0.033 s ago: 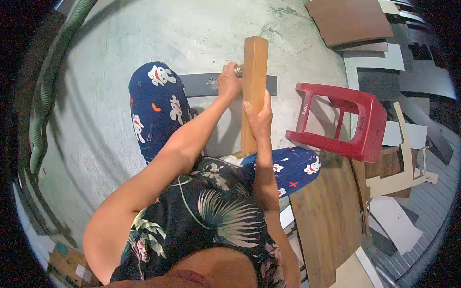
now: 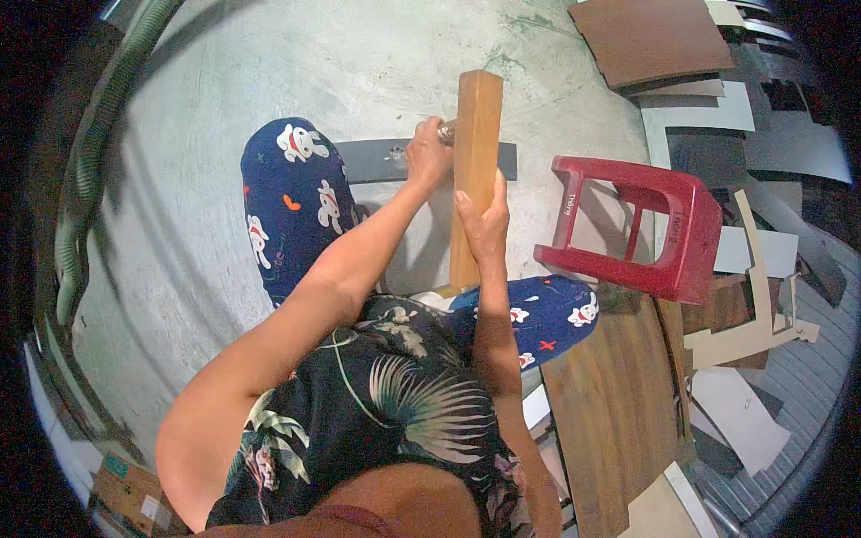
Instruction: Hammering a piece of wood into a slot on a larger board.
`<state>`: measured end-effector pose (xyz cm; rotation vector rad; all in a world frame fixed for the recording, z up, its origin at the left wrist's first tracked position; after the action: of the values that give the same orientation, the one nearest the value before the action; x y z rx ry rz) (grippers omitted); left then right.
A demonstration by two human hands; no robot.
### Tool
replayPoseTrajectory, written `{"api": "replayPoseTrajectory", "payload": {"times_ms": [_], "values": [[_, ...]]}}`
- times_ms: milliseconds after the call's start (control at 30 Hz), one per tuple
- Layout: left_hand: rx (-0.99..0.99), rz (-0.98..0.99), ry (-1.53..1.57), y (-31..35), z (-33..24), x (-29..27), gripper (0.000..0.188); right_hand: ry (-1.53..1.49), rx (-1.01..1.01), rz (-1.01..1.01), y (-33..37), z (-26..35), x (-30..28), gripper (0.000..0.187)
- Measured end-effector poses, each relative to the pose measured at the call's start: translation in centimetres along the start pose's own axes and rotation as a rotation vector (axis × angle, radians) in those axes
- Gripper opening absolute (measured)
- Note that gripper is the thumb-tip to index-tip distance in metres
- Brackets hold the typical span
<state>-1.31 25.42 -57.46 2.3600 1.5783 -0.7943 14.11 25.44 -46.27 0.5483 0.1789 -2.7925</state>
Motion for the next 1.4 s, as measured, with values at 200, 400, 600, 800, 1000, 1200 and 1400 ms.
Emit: {"api": "replayPoseTrajectory", "payload": {"times_ms": [200,400,600,800,1000,1200,1400], "values": [[-0.003,-0.07,0.011,-1.7,-1.4,-1.5,0.04,-0.116,0.274,-0.009,-0.2,-5.9,-0.5,0.052],[0.138,-0.239,0.23,-4.5,-6.2,-5.5,0.036,-0.414,0.78,-0.068,1.6,-9.3,0.9,0.046],[0.384,-0.47,0.49,-11.4,-14.6,-16.6,0.034,-0.528,0.807,-0.135,0.7,-10.2,0.1,0.051],[0.421,-0.745,0.197,-18.1,-10.5,-28.9,0.029,-0.617,0.844,-0.12,0.8,-8.7,0.5,0.053],[0.171,-0.657,-0.134,-17.6,5.3,-33.0,0.027,-0.665,0.799,-0.137,0.8,-6.1,-0.2,0.052],[-0.06,-0.572,-0.145,-9.1,15.1,-33.7,0.024,-0.79,0.73,-0.096,0.3,2.4,-3.1,0.054],[-0.056,-0.448,-0.023,-4.8,16.2,-30.5,0.022,-0.869,0.517,0.032,-1.0,12.4,-7.4,0.053]]}}
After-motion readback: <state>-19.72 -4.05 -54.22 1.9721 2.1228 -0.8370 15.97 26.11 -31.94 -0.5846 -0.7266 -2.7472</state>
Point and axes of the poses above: each hand's wrist, its own y-axis away from the middle knuckle, its own x-axis out of the palm, z = x × y, the point moved 7 cm from there along -y, towards the middle knuckle, and after that the axes turned 15 degrees about -z, right-handed, at the moved point
